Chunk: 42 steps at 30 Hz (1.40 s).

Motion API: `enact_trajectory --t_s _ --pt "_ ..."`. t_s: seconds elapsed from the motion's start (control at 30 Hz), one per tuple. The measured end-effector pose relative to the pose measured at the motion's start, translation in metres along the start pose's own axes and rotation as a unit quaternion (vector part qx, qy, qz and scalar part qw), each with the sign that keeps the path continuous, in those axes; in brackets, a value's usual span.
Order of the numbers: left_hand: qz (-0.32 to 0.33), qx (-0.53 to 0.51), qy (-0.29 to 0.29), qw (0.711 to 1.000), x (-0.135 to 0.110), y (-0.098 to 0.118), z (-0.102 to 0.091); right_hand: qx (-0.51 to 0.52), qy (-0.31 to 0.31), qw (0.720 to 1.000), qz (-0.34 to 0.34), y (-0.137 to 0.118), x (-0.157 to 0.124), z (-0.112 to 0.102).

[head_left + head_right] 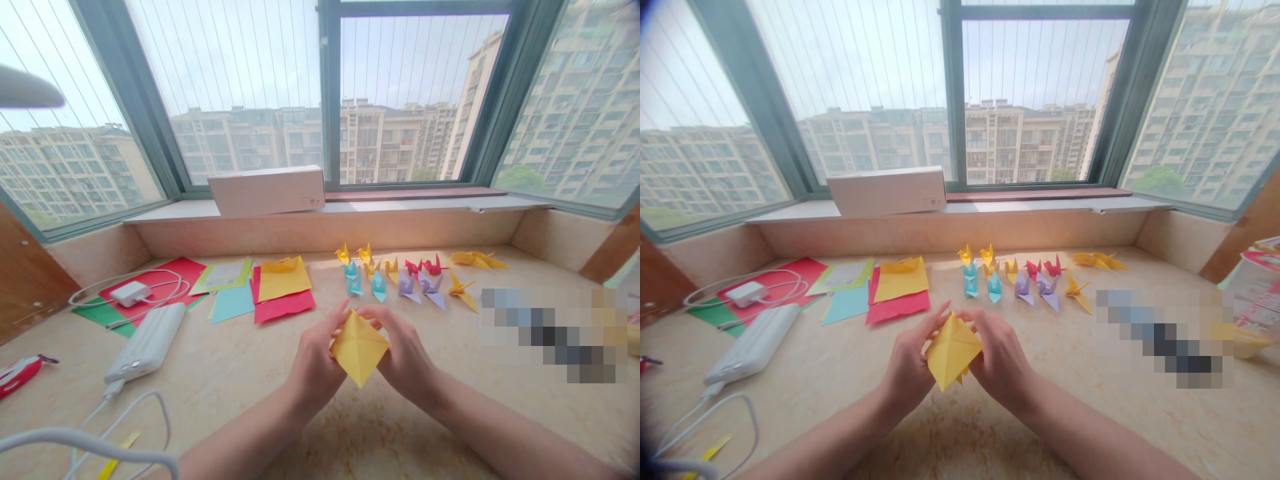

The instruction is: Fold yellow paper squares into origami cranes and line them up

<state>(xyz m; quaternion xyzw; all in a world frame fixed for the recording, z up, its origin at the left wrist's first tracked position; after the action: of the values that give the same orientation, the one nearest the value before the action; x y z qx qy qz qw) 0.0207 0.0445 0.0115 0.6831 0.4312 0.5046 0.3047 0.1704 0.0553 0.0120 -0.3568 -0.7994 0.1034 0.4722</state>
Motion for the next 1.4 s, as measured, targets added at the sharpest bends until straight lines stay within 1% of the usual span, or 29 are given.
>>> enact_trajectory --t_s 0.13,0.23,0.33,0.4,0.47,0.63,0.73,0.87,0.97,1.07,1.17,1.27,1.4 --pt "0.053 0.031 -0.047 0.997 -0.005 0.007 0.009 0.037 0.019 0.998 0.047 0.004 0.004 -0.008" --pt "0.089 -0.007 -0.087 0.992 -0.008 0.014 0.011 0.076 0.038 0.995 0.060 0.005 0.005 -0.011" --pt "0.086 -0.064 -0.115 0.988 -0.009 0.019 0.007 0.093 0.051 0.993 0.056 0.007 0.004 -0.013" --pt "0.070 -0.099 -0.124 0.985 -0.010 0.020 0.005 0.098 0.050 0.993 0.047 0.008 0.003 -0.013" --pt "0.047 -0.136 -0.121 0.982 -0.010 0.019 0.004 0.097 0.045 0.994 0.038 0.009 0.002 -0.014" --pt "-0.036 -0.228 -0.077 0.970 -0.005 0.010 0.010 0.031 0.048 0.998 -0.004 0.001 0.005 -0.018" --pt "-0.075 -0.247 -0.045 0.965 -0.002 0.004 0.012 -0.001 0.046 0.999 -0.014 -0.003 0.007 -0.018" --pt "-0.109 -0.260 -0.015 0.959 -0.001 0.000 0.012 -0.009 0.031 0.999 -0.026 -0.006 0.007 -0.016" --pt "-0.147 -0.281 -0.001 0.948 -0.001 -0.002 0.012 -0.015 0.031 0.999 -0.025 -0.006 0.007 -0.016" --pt "-0.191 -0.303 0.008 0.934 -0.002 -0.004 0.013 -0.015 0.032 0.999 -0.040 -0.008 0.006 -0.017" --pt "-0.214 -0.322 -0.007 0.922 -0.003 -0.002 0.015 -0.011 0.037 0.998 -0.045 -0.008 0.004 -0.016" --pt "-0.213 -0.337 -0.040 0.916 -0.003 0.001 0.018 -0.007 0.042 0.999 -0.030 -0.006 0.003 -0.015" --pt "-0.210 -0.323 -0.043 0.922 -0.001 0.001 0.015 0.010 0.036 0.999 -0.003 -0.002 0.003 -0.013"
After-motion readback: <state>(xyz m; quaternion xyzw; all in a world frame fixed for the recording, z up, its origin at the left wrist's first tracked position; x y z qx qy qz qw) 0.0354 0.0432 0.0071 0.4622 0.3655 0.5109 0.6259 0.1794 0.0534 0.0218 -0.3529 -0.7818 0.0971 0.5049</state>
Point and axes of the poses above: each hand's wrist, its own x-axis towards the middle knuckle, its own z-axis out of the palm, y = z × x, the point moved 5 cm from there along x, towards the middle knuckle, and after that the axes turned 3 degrees about -x, right-handed, at the moved point
